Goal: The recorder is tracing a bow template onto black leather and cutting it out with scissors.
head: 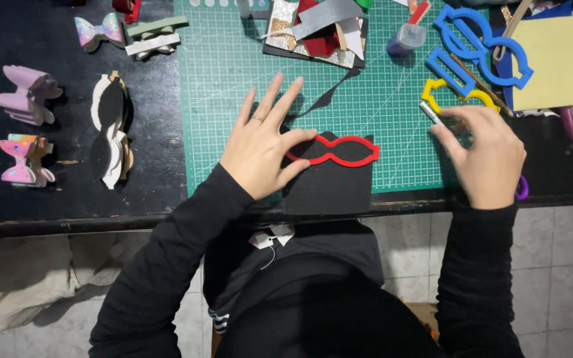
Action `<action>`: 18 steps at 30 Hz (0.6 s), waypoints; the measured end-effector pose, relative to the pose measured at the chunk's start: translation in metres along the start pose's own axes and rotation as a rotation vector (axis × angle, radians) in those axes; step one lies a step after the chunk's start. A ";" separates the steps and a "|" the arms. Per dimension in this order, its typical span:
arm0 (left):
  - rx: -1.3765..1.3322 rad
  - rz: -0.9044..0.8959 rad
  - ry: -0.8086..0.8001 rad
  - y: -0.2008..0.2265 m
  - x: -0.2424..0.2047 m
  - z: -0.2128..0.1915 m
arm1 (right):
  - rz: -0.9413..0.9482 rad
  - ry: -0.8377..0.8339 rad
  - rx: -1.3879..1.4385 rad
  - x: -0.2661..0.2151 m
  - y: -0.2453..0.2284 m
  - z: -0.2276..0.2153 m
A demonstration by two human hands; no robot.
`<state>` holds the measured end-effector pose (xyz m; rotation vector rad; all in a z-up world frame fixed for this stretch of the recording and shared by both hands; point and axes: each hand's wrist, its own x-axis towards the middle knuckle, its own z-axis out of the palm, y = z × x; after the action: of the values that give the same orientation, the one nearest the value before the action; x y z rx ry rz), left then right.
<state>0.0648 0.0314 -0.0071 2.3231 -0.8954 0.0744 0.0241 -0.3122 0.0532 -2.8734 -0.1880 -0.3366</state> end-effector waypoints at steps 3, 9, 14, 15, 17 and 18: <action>-0.002 -0.004 -0.004 -0.004 0.001 0.000 | 0.043 0.003 -0.140 -0.010 0.016 0.012; -0.038 -0.006 0.022 -0.012 -0.001 0.006 | -0.006 0.057 -0.212 -0.008 0.007 0.016; -0.046 0.005 0.034 -0.015 -0.002 0.009 | 0.098 0.061 0.298 -0.002 0.001 0.030; -0.043 0.007 0.037 -0.015 -0.002 0.010 | 0.130 0.069 0.578 -0.003 0.002 0.035; -0.045 0.011 0.037 -0.015 -0.001 0.009 | 0.146 0.068 0.798 0.000 -0.002 0.040; -0.046 0.011 0.035 -0.014 -0.001 0.008 | 0.161 0.063 1.021 0.001 -0.005 0.043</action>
<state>0.0717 0.0350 -0.0219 2.2682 -0.8834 0.0980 0.0335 -0.2966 0.0136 -1.8519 -0.0761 -0.2069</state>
